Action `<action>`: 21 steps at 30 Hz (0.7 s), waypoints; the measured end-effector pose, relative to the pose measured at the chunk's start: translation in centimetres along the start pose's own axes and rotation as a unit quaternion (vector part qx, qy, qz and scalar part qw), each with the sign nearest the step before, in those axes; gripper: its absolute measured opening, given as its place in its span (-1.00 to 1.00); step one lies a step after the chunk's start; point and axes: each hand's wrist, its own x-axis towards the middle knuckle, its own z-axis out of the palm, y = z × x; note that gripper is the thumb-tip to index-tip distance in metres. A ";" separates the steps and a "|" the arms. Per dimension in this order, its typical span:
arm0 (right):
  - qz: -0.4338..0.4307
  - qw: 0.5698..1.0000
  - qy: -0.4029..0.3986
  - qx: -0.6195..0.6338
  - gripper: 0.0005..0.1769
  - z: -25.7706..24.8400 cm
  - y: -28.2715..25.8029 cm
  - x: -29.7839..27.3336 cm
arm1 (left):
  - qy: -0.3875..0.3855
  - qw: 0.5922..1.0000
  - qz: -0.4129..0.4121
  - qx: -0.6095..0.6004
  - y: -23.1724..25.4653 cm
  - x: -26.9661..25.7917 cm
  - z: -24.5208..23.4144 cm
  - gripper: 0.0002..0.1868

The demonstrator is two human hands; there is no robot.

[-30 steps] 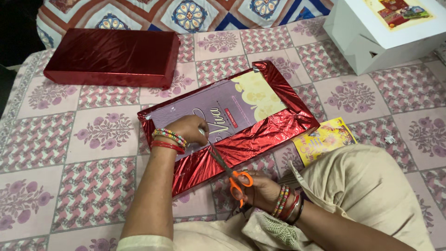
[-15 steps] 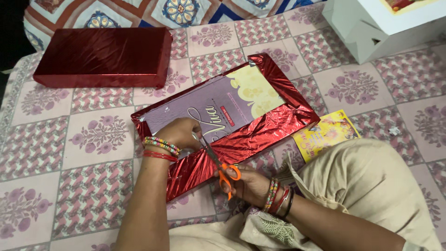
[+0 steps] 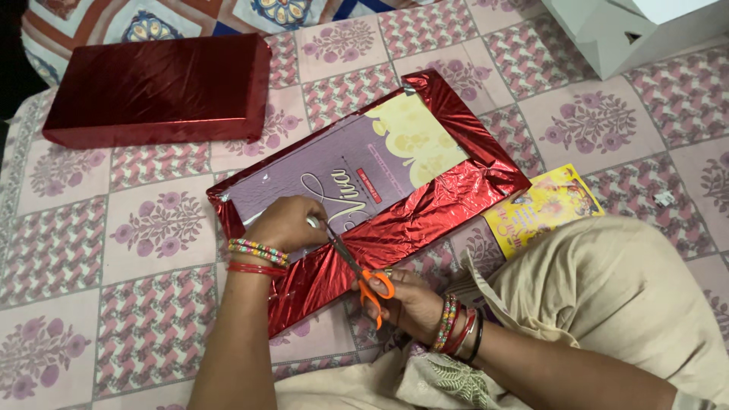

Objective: The person wraps a rectangular box with red wrapping paper. They fold the paper around the box, apply clear tape to secure the edges, and use orange-handled scissors to trim excess paper. The wrapped box is placed on the bed.

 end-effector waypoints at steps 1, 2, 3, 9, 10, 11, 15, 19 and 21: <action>-0.007 1.000 -0.004 0.002 -0.59 0.1 0.1 0.0 | 0.003 1.000 0.007 -0.004 -0.1 0.0 0.0 -0.66; -0.011 1.000 -0.008 0.003 -0.58 0.2 0.2 -0.1 | -0.001 1.000 -0.001 -0.018 -0.1 -0.1 0.1 -0.67; -0.011 1.000 0.001 0.006 -0.58 0.3 0.3 -0.1 | -0.005 0.999 -0.009 -0.031 -0.3 -0.1 0.1 -0.69; -0.002 1.000 0.024 0.018 -0.59 0.9 0.8 -0.3 | 0.022 0.999 0.009 -0.035 -0.9 -0.1 0.5 -0.68; -0.001 1.000 0.017 0.016 -0.59 1.0 0.8 -0.3 | 0.029 0.999 0.016 -0.043 -1.0 -0.1 0.7 -0.69; 0.000 1.000 0.010 0.014 -0.59 1.0 0.8 -0.4 | 0.028 0.999 0.014 -0.042 -1.0 -0.2 0.8 -0.70; 0.004 1.000 0.020 0.012 -0.59 1.3 0.8 -0.2 | 0.034 0.998 0.010 -0.049 -0.7 -0.6 0.7 -0.73; -0.005 1.000 -0.013 0.021 -0.62 1.5 1.0 0.1 | 0.034 0.998 -0.002 -0.048 -0.1 -0.9 0.5 -0.74; -0.007 1.000 -0.018 0.020 -0.64 1.6 1.0 0.2 | 0.026 0.998 -0.025 -0.053 0.2 -1.0 0.5 -0.76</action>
